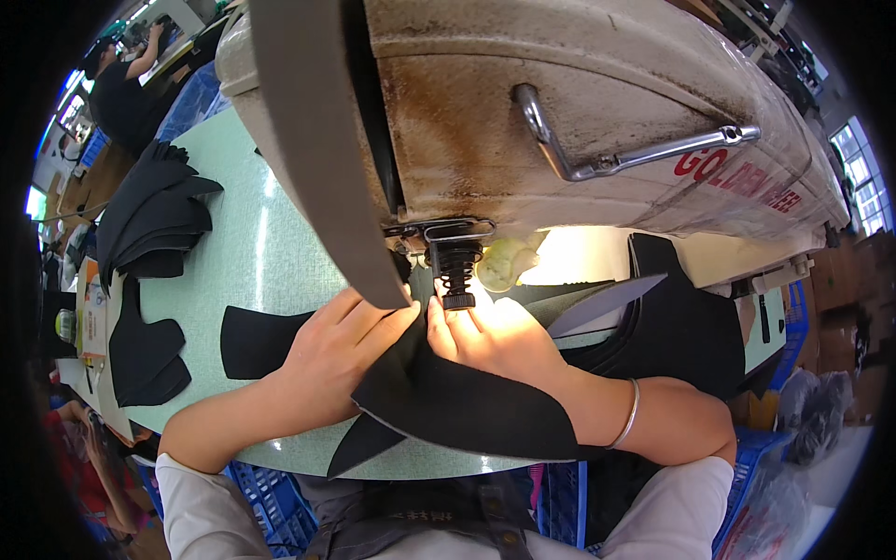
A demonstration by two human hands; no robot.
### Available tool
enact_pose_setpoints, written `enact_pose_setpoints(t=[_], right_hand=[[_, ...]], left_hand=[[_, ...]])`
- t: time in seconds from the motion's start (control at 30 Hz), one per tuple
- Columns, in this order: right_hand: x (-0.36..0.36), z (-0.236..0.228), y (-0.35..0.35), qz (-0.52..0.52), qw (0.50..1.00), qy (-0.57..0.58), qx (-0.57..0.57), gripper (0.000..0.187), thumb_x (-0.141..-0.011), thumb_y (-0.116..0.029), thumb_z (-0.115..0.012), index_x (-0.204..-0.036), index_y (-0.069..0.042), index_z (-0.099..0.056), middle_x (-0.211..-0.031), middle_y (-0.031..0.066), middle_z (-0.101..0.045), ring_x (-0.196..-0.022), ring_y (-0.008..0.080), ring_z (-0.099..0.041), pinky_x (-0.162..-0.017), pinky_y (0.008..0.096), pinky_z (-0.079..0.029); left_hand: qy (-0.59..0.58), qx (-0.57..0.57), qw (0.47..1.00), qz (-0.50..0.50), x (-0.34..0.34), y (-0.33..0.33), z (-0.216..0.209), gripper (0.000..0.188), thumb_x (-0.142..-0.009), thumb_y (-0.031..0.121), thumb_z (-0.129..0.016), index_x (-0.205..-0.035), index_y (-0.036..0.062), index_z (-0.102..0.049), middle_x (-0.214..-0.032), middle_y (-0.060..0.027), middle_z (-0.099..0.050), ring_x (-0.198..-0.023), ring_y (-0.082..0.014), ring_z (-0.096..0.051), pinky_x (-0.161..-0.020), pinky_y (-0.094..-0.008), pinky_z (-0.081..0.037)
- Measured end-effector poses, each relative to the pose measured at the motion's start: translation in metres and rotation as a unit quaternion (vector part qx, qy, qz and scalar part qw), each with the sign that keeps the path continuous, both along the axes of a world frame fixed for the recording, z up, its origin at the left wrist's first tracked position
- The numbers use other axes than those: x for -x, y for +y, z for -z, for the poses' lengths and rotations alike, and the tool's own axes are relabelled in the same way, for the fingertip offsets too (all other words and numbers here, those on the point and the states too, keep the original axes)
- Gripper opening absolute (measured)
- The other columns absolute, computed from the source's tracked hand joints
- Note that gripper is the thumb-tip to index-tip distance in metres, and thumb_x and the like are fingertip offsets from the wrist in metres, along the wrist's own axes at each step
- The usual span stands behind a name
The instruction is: The person sews black fabric pieces together by aligning their edges and feeding them through a sewing machine.
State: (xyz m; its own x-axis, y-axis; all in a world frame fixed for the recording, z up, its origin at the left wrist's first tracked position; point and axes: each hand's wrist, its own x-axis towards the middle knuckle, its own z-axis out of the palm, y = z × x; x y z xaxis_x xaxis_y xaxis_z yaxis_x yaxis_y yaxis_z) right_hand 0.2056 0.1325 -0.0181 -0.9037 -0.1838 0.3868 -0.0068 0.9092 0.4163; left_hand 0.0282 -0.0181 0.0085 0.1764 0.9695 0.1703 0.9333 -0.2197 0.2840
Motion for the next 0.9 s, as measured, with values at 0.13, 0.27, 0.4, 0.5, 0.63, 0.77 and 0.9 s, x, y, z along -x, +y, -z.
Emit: enact_pose_setpoints(t=[0.13,0.27,0.4,0.5,0.63,0.77,0.9], right_hand=[[-0.001,-0.017,-0.004,0.012,0.992,-0.070,0.104,0.039,-0.080,-0.014,-0.059,-0.117,0.000,-0.059,-0.108,0.0103,-0.064,-0.088,0.0179,-0.065,-0.063,0.0263,-0.052],[-0.004,-0.044,-0.008,-0.008,0.976,-0.102,0.191,0.039,-0.083,-0.010,-0.055,-0.121,0.000,-0.058,-0.104,0.0106,-0.064,-0.090,0.0199,-0.066,-0.070,0.0308,-0.052],[-0.007,-0.036,-0.004,-0.035,0.938,-0.116,0.325,0.039,-0.084,-0.011,-0.056,-0.122,-0.001,-0.058,-0.109,0.0105,-0.064,-0.093,0.0201,-0.066,-0.072,0.0308,-0.052],[-0.010,-0.024,-0.001,-0.029,0.951,-0.108,0.288,0.040,-0.083,-0.011,-0.058,-0.122,-0.002,-0.058,-0.110,0.0097,-0.064,-0.092,0.0205,-0.066,-0.073,0.0308,-0.053],[-0.013,-0.037,-0.002,-0.009,0.954,-0.191,0.232,0.046,-0.082,-0.020,-0.058,-0.124,-0.002,-0.057,-0.127,0.0193,-0.059,-0.109,0.0284,-0.061,-0.081,0.0330,-0.054],[-0.008,-0.045,0.001,-0.007,0.946,-0.202,0.253,0.045,-0.083,-0.020,-0.058,-0.124,-0.003,-0.058,-0.128,0.0179,-0.059,-0.111,0.0273,-0.061,-0.083,0.0333,-0.054],[-0.005,-0.032,0.011,-0.030,0.885,-0.142,0.442,0.041,-0.082,-0.016,-0.062,-0.121,-0.003,-0.059,-0.119,0.0145,-0.061,-0.106,0.0248,-0.062,-0.085,0.0323,-0.052]], left_hand=[[-0.043,-0.018,0.999,-0.001,0.003,0.002,-0.002,0.072,-0.053,0.009,-0.079,-0.121,-0.0020,-0.056,-0.125,-0.0180,-0.053,-0.122,-0.0371,-0.049,-0.103,-0.0404,-0.043],[-0.029,-0.034,0.999,0.003,0.004,0.001,0.000,0.071,-0.053,0.006,-0.078,-0.120,-0.0013,-0.057,-0.123,-0.0173,-0.055,-0.123,-0.0360,-0.051,-0.101,-0.0400,-0.045],[-0.028,0.001,1.000,0.008,0.008,-0.005,-0.009,0.067,-0.058,0.005,-0.075,-0.122,-0.0015,-0.056,-0.126,-0.0181,-0.054,-0.124,-0.0364,-0.050,-0.100,-0.0406,-0.046],[0.047,0.031,0.998,0.030,0.009,-0.013,-0.019,0.066,-0.064,0.004,-0.071,-0.127,-0.0021,-0.053,-0.132,-0.0212,-0.050,-0.126,-0.0388,-0.048,-0.100,-0.0441,-0.045],[0.000,0.089,0.996,0.015,0.003,-0.017,-0.025,0.079,-0.060,-0.003,-0.069,-0.136,0.0040,-0.049,-0.132,-0.0194,-0.048,-0.134,-0.0433,-0.039,-0.104,-0.0483,-0.040],[-0.015,0.100,0.994,0.031,0.010,-0.014,-0.027,0.082,-0.058,-0.005,-0.067,-0.138,0.0044,-0.048,-0.133,-0.0187,-0.048,-0.135,-0.0431,-0.036,-0.107,-0.0487,-0.037],[-0.043,0.121,0.991,0.048,0.027,-0.005,-0.027,0.082,-0.056,-0.007,-0.065,-0.136,0.0061,-0.051,-0.132,-0.0164,-0.049,-0.136,-0.0411,-0.037,-0.107,-0.0484,-0.037]])
